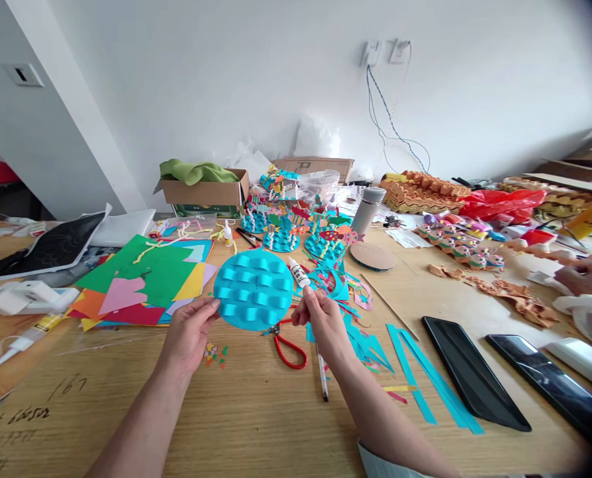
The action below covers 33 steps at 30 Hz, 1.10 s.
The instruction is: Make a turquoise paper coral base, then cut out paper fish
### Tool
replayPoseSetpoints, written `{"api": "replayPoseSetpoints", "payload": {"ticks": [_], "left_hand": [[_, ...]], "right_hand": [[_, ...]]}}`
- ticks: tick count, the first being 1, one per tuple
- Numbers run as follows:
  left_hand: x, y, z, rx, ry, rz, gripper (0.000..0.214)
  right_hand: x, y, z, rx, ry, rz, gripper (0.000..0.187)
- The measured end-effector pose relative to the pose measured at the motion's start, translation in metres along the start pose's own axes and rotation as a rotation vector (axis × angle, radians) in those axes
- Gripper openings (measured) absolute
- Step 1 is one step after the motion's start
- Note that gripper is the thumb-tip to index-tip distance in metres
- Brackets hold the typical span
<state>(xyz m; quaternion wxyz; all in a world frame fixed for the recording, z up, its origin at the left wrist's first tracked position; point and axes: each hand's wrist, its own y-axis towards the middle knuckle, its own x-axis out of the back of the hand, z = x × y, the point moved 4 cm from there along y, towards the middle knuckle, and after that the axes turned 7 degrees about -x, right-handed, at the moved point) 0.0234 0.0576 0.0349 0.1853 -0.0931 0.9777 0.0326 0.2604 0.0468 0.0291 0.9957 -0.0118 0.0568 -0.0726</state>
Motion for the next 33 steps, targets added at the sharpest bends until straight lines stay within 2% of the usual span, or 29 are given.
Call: {"api": "replayPoseSetpoints", "payload": {"ticks": [3, 6, 9, 14, 17, 21, 23, 27, 33], "left_hand": [[-0.005, -0.003, -0.002, 0.026, 0.069, 0.085, 0.027], [-0.006, -0.004, -0.001, 0.043, 0.150, 0.165, 0.026], [-0.004, -0.003, 0.001, 0.033, 0.235, 0.258, 0.024], [-0.003, -0.004, 0.006, 0.066, 0.308, 0.417, 0.025], [-0.002, -0.005, 0.006, 0.113, 0.285, 0.446, 0.028], [-0.001, -0.004, 0.005, 0.224, 0.190, 0.441, 0.045], [0.000, -0.003, 0.005, 0.232, 0.167, 0.426, 0.050], [-0.001, -0.004, 0.007, 0.228, 0.213, 0.426, 0.041], [-0.004, -0.011, 0.012, 0.232, 0.342, 0.567, 0.031]], "right_hand": [[0.008, 0.004, 0.005, -0.001, 0.199, -0.067, 0.040], [0.011, 0.007, 0.008, -0.079, 0.299, -0.011, 0.042], [0.011, 0.008, 0.007, -0.141, 0.259, 0.058, 0.046], [0.010, 0.008, 0.002, -0.154, 0.159, 0.141, 0.039], [0.010, 0.007, 0.002, -0.162, 0.144, 0.150, 0.038], [0.010, 0.005, 0.002, -0.189, 0.139, 0.168, 0.037], [0.009, 0.003, 0.001, -0.218, 0.119, 0.198, 0.037], [0.000, -0.002, -0.002, -0.291, 0.059, 0.301, 0.037], [-0.009, -0.007, -0.006, -0.277, -0.061, 0.390, 0.037]]}}
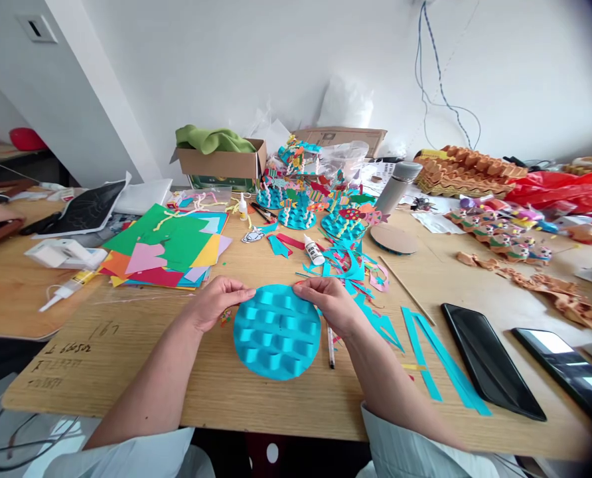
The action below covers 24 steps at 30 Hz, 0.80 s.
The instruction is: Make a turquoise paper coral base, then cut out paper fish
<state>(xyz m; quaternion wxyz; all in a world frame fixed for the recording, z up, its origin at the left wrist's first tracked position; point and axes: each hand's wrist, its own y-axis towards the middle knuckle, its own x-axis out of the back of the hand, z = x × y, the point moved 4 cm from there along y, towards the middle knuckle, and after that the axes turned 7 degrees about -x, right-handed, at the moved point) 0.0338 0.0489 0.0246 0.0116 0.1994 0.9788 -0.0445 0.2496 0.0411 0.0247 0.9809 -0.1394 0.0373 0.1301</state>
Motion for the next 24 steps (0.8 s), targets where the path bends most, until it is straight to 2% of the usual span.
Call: {"api": "replayPoseSetpoints", "payload": {"ticks": [6, 12, 24], "left_hand": [[0.000, -0.001, -0.001, -0.045, 0.135, 0.036, 0.033], [-0.015, -0.004, -0.010, -0.030, 0.267, 0.166, 0.045], [-0.014, -0.002, 0.003, 0.044, 0.221, 0.223, 0.049]], "right_hand": [[-0.002, -0.002, 0.000, 0.008, -0.105, 0.069, 0.042], [-0.011, 0.000, -0.006, 0.007, -0.227, 0.132, 0.048], [-0.014, 0.004, -0.011, -0.021, -0.265, 0.108, 0.047]]}}
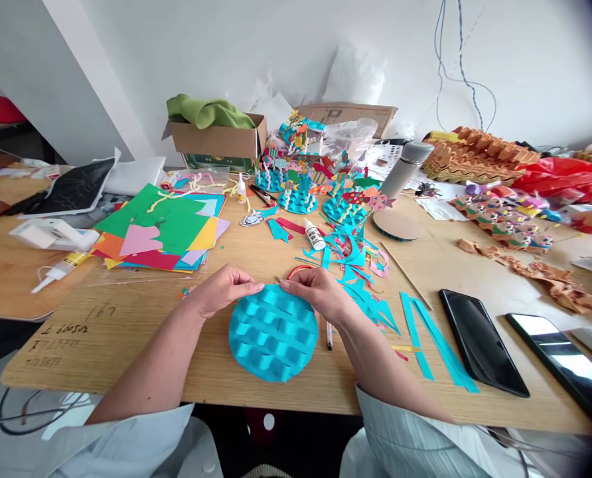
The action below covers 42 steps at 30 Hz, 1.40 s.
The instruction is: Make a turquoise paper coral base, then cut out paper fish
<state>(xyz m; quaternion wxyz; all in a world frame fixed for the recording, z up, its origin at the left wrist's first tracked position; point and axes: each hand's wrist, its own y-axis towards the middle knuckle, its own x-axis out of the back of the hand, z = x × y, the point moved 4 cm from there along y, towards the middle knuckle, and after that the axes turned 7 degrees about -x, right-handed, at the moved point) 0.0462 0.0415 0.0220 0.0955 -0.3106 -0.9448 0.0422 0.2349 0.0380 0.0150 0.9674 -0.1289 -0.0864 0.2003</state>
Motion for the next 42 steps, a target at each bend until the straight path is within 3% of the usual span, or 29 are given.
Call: {"api": "replayPoseSetpoints", "payload": {"ticks": [10, 21, 28, 31, 36, 39, 42], "left_hand": [[0.003, 0.001, -0.001, 0.009, 0.004, -0.090, 0.047], [0.012, 0.001, 0.005, 0.018, -0.015, -0.207, 0.038], [0.018, 0.003, 0.010, 0.041, -0.099, -0.299, 0.034], [0.024, 0.004, 0.013, 0.020, -0.163, -0.388, 0.032], [0.027, 0.005, 0.017, 0.018, -0.253, -0.436, 0.028], [0.031, 0.005, 0.015, -0.004, -0.347, -0.556, 0.029], [0.036, 0.004, 0.011, -0.037, -0.422, -0.668, 0.030]], "right_hand": [[0.000, -0.003, 0.003, 0.022, -0.013, 0.005, 0.055], [0.006, -0.001, -0.001, 0.004, -0.003, 0.031, 0.048], [0.011, -0.001, -0.001, -0.024, 0.026, -0.069, 0.056], [0.014, 0.000, -0.002, -0.052, 0.088, -0.067, 0.055], [0.012, 0.005, -0.009, -0.128, 0.334, -0.027, 0.048], [0.016, 0.008, -0.013, -0.154, 0.508, -0.107, 0.046], [0.015, 0.009, -0.012, -0.146, 0.578, -0.068, 0.039]]}}
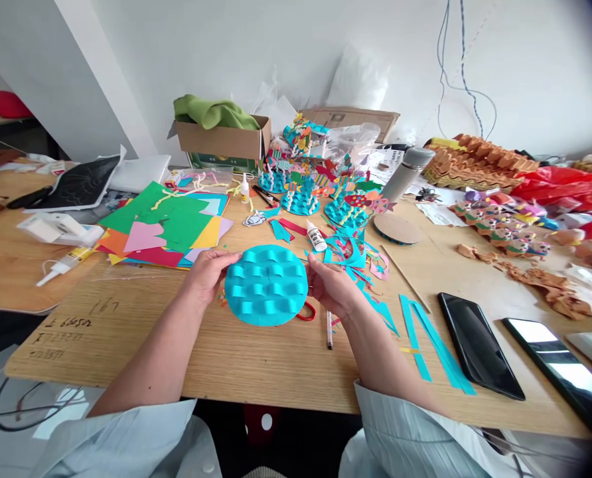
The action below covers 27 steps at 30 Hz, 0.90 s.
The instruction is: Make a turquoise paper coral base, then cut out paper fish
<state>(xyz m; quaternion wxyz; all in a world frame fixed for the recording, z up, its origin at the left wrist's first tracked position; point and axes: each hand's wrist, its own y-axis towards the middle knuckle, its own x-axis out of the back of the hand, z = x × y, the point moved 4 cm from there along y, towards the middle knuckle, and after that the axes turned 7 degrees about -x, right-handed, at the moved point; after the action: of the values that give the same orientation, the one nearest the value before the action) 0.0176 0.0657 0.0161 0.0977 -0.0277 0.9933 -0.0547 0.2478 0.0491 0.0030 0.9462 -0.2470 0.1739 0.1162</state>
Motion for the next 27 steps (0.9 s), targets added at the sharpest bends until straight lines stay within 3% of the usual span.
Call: {"api": "replayPoseSetpoints", "payload": {"ticks": [4, 9, 19, 27], "left_hand": [[0.000, 0.001, -0.002, -0.019, -0.038, -0.033, 0.034], [0.000, 0.002, -0.001, -0.049, -0.052, -0.052, 0.035], [-0.007, -0.001, 0.000, 0.005, -0.133, 0.014, 0.038], [-0.006, -0.004, -0.006, -0.005, -0.107, 0.016, 0.035]], "right_hand": [[-0.005, -0.002, 0.002, 0.029, -0.007, 0.095, 0.038], [-0.007, -0.004, 0.004, 0.095, -0.014, 0.113, 0.037], [0.004, -0.001, 0.010, 0.174, -0.029, -0.041, 0.040], [0.003, -0.001, 0.011, 0.171, -0.082, -0.037, 0.043]]}}
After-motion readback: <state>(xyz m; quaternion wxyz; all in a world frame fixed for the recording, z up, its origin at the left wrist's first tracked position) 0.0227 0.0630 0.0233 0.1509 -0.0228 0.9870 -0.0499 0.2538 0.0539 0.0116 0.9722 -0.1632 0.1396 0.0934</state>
